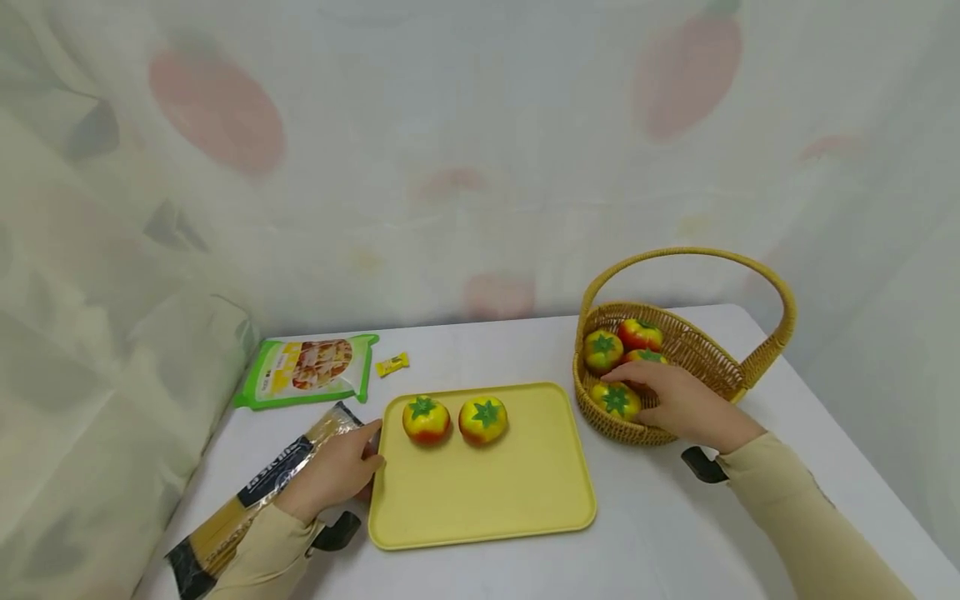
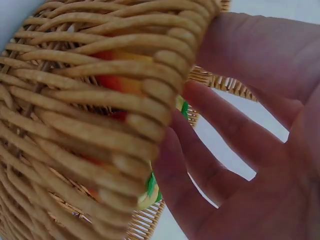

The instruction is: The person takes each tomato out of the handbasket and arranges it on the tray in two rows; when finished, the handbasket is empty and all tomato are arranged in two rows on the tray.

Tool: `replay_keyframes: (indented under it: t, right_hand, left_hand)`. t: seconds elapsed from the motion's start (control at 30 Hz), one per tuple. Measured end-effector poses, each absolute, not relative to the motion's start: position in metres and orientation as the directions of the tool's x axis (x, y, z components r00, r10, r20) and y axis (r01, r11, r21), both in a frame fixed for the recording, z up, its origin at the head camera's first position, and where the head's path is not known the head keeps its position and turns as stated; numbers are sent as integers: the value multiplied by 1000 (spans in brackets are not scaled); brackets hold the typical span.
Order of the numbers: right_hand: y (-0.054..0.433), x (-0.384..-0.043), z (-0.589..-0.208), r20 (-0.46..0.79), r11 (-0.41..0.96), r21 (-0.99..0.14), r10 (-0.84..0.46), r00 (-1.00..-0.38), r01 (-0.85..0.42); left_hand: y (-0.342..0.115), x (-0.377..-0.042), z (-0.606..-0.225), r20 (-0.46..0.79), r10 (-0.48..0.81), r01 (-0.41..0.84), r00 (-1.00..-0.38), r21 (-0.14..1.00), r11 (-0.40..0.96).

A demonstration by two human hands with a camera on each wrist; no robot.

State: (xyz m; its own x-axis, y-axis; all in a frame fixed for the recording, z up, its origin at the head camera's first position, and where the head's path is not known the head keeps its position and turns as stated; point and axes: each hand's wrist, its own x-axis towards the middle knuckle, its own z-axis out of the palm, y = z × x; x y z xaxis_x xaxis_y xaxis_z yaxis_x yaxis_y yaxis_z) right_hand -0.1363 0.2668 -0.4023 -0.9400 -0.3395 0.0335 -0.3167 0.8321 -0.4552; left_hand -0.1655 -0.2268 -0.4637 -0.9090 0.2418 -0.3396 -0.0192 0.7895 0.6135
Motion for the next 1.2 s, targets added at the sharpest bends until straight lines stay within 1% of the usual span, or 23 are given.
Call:
replay_keyframes:
  t: [0.23,0.57,0.73,0.9,1.0,1.13,1.2]
  right_hand:
    - [266,-142,-408,26,832,-443,-361,-932,-335]
    - [264,-145,-410,7,841,-448,-337,-941,-305]
    - [265,-144,-403,8,836,-474,-310,-951,-277]
    - [271,-141,-392,39,830,-491,-284,-958,-266]
    - [273,-140,-386,70,840,-473,-264,-962,-265]
    - [269,-138,-378,109,851,-458,-232,-967,-256]
    - [265,-136,-375,126,844,-474,-216,-968,-250]
  left_hand:
    - [-225,-164,-463,-338,238,-23,-910,616,787]
    - [-225,-163,-463,-331,240,-11,-913,606,795]
    - [-225,-163,-462,-333,233,-13,-913,597,802]
    - [-225,-163,-460,-337,226,-19,-914,591,806]
    - [-224,-163,-459,-335,222,-17,-916,584,811]
    - [-223,-163,-458,-340,220,-20,-914,580,814]
    - [-224,-162,-458,-342,217,-26,-914,583,812]
